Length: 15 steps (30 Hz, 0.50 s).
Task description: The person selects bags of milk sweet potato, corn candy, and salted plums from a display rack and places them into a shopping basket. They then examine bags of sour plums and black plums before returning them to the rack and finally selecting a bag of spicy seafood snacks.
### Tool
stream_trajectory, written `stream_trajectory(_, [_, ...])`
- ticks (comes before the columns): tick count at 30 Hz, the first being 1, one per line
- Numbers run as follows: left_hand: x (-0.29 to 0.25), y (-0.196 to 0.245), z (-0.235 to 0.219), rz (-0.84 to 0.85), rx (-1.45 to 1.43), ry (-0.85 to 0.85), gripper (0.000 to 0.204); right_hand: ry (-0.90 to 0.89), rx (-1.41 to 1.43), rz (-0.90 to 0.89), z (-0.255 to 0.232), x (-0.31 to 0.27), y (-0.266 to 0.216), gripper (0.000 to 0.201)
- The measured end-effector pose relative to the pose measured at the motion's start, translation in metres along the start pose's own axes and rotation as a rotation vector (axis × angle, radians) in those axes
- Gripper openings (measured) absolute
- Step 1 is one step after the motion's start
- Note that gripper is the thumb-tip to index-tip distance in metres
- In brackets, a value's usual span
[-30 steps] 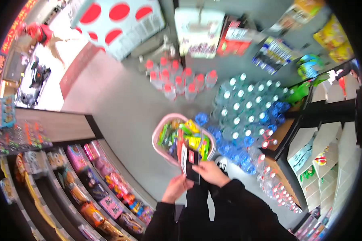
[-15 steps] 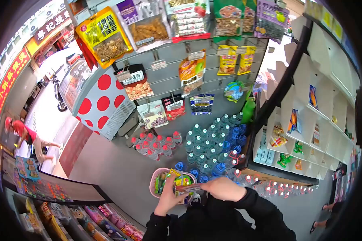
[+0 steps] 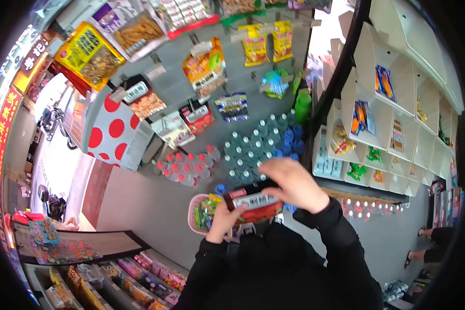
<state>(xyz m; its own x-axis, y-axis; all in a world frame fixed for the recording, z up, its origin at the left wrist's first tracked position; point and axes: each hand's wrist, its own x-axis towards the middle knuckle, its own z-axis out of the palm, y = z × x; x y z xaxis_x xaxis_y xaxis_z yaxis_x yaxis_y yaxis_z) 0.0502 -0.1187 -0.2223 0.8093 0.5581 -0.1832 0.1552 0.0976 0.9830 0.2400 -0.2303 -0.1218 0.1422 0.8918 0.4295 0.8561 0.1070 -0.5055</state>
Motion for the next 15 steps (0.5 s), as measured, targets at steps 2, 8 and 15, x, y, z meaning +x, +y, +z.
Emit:
stream_trajectory(2, [0.012, -0.004, 0.011, -0.071, -0.103, 0.074, 0.018, 0.055, 0.018, 0.118, -0.011, -0.005, 0.022, 0.045])
stream_trajectory(8, [0.044, -0.022, 0.033, -0.080, -0.216, 0.097, 0.019, 0.027, 0.170, 0.235, 0.008, -0.023, 0.084, 0.038])
stream_trajectory(15, [0.076, -0.037, 0.023, -0.085, -0.178, 0.220, 0.020, -0.039, 1.136, 0.642, 0.047, -0.009, 0.136, 0.024])
